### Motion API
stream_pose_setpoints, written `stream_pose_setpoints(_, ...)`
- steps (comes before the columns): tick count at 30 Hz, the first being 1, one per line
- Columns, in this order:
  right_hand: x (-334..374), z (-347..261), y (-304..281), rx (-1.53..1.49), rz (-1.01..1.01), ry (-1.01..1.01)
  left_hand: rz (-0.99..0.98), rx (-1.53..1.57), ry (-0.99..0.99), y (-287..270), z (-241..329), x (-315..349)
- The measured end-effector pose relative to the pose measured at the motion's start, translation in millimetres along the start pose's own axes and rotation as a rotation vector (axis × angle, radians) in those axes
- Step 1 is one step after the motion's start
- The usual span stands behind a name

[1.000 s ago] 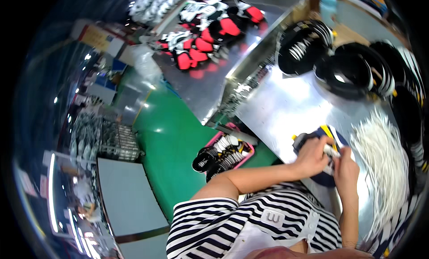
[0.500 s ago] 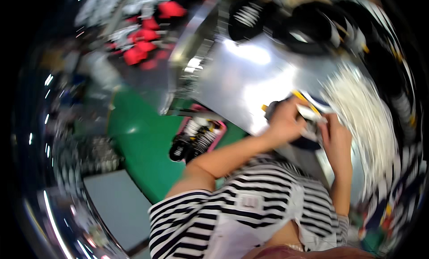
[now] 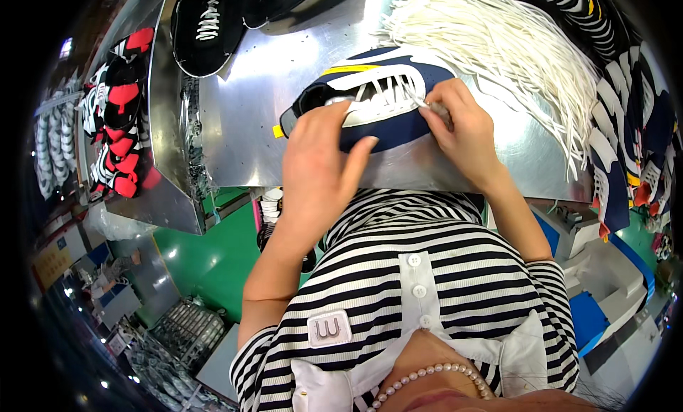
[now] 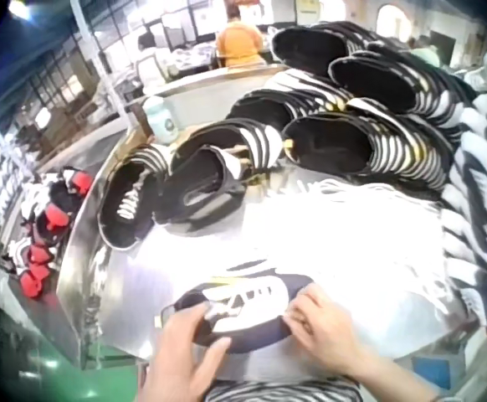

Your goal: The person laces several sneaker uppers by hand, threading white laces through the eyelets and tying them off. The person works through the uppers one at a time on a metal workstation.

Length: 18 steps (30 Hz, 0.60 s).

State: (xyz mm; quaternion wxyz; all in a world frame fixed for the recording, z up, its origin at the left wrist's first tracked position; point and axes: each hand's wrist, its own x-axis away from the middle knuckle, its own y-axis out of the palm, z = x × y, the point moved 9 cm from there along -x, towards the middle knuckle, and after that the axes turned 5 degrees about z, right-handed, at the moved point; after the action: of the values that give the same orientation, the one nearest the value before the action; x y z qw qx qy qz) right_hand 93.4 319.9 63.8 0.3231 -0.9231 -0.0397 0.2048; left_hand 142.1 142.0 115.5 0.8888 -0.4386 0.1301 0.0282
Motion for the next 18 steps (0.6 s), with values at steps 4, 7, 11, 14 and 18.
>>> stream_pose_setpoints(4,15,-42,0,-0.03,-0.203,-0.182,0.012,-0.273,0.162,37,9,-19)
stream_pose_setpoints(7,72,-51,13,-0.133,-0.694,-0.222,0.008,-0.076,-0.007,45,-25,-24)
stream_pose_setpoints(11,67,-9,-7,-0.311,-0.596,0.178,0.064,-0.013,0.059,41,-16,-26)
stream_pose_setpoints(14,42,12,-12,-0.391,-0.318,0.364,0.119,-0.028,0.066,31,-8,-25)
stream_pose_setpoints(18,23,30,20,-0.544,-0.118,0.471,0.104,0.118,0.16,28,18,-19)
